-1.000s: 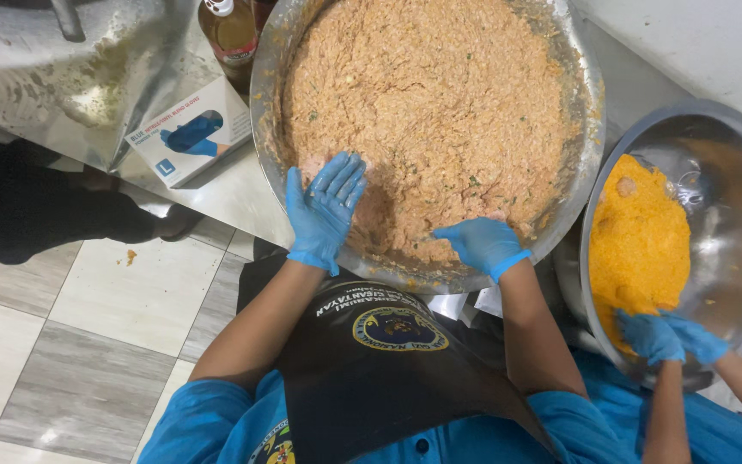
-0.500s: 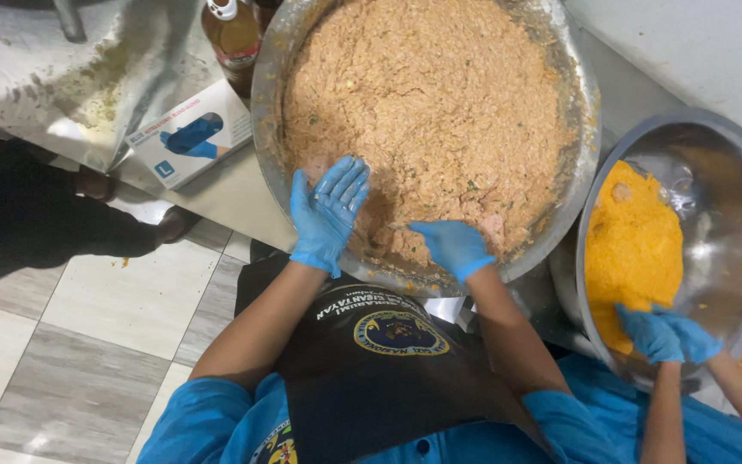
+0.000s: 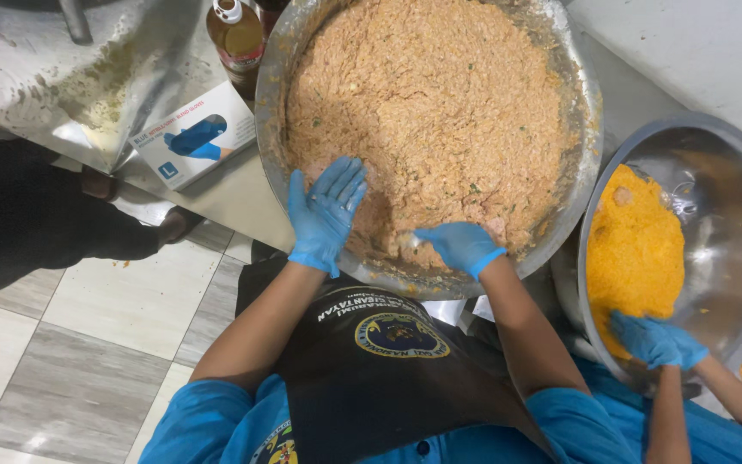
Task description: The person scoops portions of minced food mixture from a large metal basin and rolls the portions between their gloved hands to form round balls. A second worker coats the balls in an orange crumb mixture in an adjacent basin, and finished balls accumulate in a smaller bowl.
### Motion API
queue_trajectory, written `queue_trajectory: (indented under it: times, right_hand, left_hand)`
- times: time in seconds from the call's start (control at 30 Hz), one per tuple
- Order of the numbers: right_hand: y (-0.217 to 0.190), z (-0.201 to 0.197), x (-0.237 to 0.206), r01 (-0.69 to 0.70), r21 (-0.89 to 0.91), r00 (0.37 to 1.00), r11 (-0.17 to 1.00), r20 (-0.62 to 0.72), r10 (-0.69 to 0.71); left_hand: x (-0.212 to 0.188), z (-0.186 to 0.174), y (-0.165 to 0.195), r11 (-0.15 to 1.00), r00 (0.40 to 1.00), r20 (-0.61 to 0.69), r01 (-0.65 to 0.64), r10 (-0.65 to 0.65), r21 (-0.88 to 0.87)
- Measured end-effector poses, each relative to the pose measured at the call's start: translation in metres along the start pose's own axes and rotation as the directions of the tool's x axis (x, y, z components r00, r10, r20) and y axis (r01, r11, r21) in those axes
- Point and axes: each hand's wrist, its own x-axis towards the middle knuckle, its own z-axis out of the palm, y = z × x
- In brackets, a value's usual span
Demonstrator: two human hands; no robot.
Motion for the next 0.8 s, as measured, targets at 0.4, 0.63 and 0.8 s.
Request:
queue_trajectory:
  times: [0.4,0.63,0.8]
  right_hand:
    - [-0.011,0.029,0.008,-0.021,-0.048,0.997,0.999,0.069,0.025]
    - [-0.021,0.030,0.017,-0.054,0.017,0.996,0.998,-0.065,0.055]
    - [-0.014,0.026,0.006,-0.017,-0.026,1.000,1.000,0.001,0.017]
  left_hand:
    - [-0.003,0.009,-0.004,1.000,1.000,-0.017,0.004,-0.004,0.029]
    - [-0.005,0.011,-0.015,0.998,0.999,0.002,0.033,-0.033,0.046]
    - [-0.008,0.013,-0.012,0.999,1.000,-0.016,0.021,-0.020,0.028]
